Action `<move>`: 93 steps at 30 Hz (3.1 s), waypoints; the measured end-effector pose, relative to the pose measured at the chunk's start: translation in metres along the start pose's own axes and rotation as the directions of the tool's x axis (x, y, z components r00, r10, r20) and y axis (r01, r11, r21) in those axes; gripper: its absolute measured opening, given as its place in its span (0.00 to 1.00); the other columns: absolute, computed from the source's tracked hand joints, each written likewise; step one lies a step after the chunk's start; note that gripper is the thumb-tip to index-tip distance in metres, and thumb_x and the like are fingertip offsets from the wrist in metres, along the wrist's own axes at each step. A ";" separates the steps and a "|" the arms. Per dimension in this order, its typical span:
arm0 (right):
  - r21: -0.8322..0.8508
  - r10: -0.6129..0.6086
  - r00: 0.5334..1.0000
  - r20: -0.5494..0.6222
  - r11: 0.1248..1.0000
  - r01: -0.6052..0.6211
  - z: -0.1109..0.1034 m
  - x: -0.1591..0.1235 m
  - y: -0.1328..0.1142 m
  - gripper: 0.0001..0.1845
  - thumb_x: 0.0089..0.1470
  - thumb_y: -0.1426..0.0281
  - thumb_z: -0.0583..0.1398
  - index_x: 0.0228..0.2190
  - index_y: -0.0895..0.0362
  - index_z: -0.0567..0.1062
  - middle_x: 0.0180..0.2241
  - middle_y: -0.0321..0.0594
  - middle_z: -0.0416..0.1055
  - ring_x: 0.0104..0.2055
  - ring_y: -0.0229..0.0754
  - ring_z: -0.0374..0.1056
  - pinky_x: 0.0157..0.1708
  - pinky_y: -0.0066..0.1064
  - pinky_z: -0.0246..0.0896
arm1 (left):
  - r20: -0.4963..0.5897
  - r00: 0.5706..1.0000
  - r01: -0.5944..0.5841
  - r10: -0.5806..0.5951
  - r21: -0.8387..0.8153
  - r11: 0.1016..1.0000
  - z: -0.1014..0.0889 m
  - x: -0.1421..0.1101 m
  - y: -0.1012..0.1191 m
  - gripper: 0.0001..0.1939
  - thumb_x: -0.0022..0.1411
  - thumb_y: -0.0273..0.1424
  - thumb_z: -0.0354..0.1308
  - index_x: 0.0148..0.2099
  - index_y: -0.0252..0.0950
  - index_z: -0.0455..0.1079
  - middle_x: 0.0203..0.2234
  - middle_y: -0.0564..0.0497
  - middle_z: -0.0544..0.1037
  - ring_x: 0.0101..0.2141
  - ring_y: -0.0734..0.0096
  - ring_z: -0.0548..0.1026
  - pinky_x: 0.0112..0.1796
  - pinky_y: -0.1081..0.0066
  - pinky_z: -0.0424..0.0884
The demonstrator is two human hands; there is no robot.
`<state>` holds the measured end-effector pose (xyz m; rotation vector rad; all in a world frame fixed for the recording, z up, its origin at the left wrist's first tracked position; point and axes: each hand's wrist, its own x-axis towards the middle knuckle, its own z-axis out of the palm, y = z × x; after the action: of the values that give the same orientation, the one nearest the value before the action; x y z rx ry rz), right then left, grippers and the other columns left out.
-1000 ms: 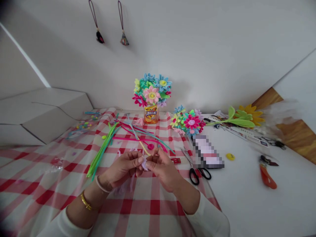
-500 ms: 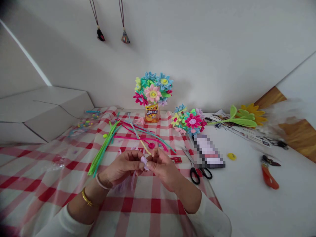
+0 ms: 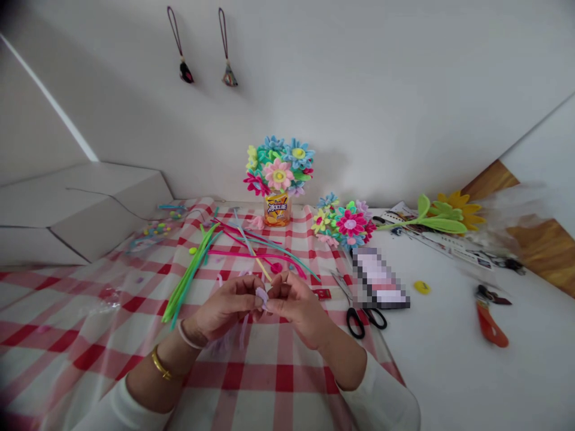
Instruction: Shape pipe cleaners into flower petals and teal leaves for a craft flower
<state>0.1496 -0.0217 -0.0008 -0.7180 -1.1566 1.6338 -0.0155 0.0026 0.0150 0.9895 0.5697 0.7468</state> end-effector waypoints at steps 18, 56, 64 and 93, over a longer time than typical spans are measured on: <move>0.003 0.023 0.999 0.028 1.000 -0.023 -0.001 0.000 0.001 0.11 0.45 0.77 0.63 0.31 0.56 0.67 0.28 0.32 0.66 0.30 0.34 0.65 0.32 0.30 0.59 | -0.026 0.999 -0.021 0.022 0.028 0.999 -0.005 0.003 -0.005 0.10 0.48 0.32 0.64 0.25 0.30 0.70 0.17 0.52 0.73 0.18 0.79 0.68 0.20 0.78 0.63; 0.020 -0.013 1.000 0.006 1.000 0.013 -0.007 0.008 0.010 0.13 0.44 0.76 0.63 0.35 0.55 0.69 0.30 0.36 0.70 0.31 0.38 0.67 0.34 0.34 0.63 | -0.079 0.997 0.019 -0.024 -0.058 0.998 -0.002 0.007 -0.010 0.14 0.45 0.36 0.65 0.27 0.30 0.68 0.18 0.54 0.70 0.17 0.81 0.65 0.21 0.78 0.61; 0.072 0.005 0.999 0.042 0.997 -0.008 -0.007 0.007 0.009 0.13 0.41 0.77 0.64 0.32 0.56 0.69 0.28 0.34 0.69 0.30 0.37 0.67 0.32 0.33 0.64 | -0.020 0.999 0.032 -0.033 -0.044 0.999 0.000 0.004 -0.008 0.13 0.42 0.31 0.67 0.26 0.31 0.67 0.17 0.55 0.70 0.16 0.82 0.65 0.20 0.78 0.59; 0.212 0.058 0.991 0.121 0.974 -0.083 -0.007 0.008 0.011 0.13 0.38 0.79 0.64 0.29 0.56 0.69 0.25 0.32 0.69 0.25 0.35 0.66 0.26 0.29 0.62 | 0.053 0.998 0.029 -0.024 -0.114 0.993 0.002 0.004 -0.011 0.07 0.42 0.23 0.63 0.27 0.29 0.70 0.17 0.52 0.72 0.16 0.80 0.66 0.18 0.79 0.61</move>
<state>0.1492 -0.0126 -0.0132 -0.5368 -1.0216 1.8483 -0.0089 0.0007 0.0056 0.8903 0.4888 0.7206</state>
